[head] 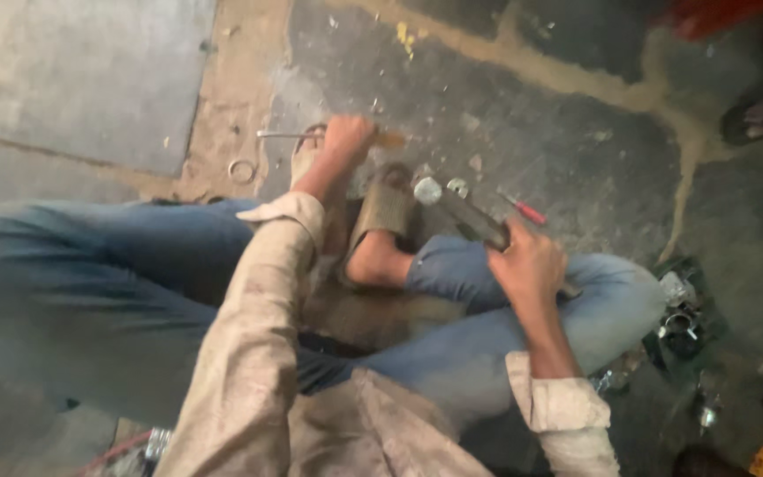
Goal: The person sits cross-legged on the floor and repeatedly strikes a small cylindrical metal object with a hammer. The object is held in the left hand and struck on a small metal plate placed on the floor. The person occasionally repositions the object between strikes.
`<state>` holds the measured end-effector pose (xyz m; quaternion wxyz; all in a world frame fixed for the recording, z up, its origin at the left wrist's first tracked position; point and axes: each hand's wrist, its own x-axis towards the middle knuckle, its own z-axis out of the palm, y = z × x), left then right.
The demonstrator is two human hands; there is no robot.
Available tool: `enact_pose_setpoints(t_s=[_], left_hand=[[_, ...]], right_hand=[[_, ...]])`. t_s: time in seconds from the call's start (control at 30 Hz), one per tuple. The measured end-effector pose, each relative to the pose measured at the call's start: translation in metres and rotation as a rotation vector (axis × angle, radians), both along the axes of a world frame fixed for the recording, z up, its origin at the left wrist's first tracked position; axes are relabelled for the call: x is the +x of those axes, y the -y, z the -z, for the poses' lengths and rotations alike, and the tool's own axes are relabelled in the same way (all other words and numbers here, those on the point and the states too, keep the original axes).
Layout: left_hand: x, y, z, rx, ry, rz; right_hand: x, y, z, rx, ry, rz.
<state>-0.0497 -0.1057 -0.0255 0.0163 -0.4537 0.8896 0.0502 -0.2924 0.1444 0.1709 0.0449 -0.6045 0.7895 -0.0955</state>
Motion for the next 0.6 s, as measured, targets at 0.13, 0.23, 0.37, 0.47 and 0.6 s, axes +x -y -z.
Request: enact_pose_setpoints(t_s=[0.13, 0.23, 0.37, 0.47, 0.6], left_hand=[[0.004, 0.001, -0.056, 0.092, -0.760, -0.239], [0.011, -0.013, -0.097, 0.165, -0.994, -0.235], [0.012, -0.037, -0.115, 0.208, -1.244, -0.306], [0.002, -0.041, -0.099, 0.329, -1.367, -0.344], [-0.004, -0.043, -0.060, 0.347, -1.438, -0.298]], right_hand=[[0.000, -0.003, 0.000, 0.067, -0.028, -0.007], [0.001, -0.004, -0.001, 0.084, -0.030, 0.002], [0.001, -0.003, -0.002, 0.001, 0.032, -0.021], [0.001, -0.002, -0.002, 0.043, 0.004, 0.008], [-0.001, 0.000, 0.001, -0.007, -0.016, -0.007]])
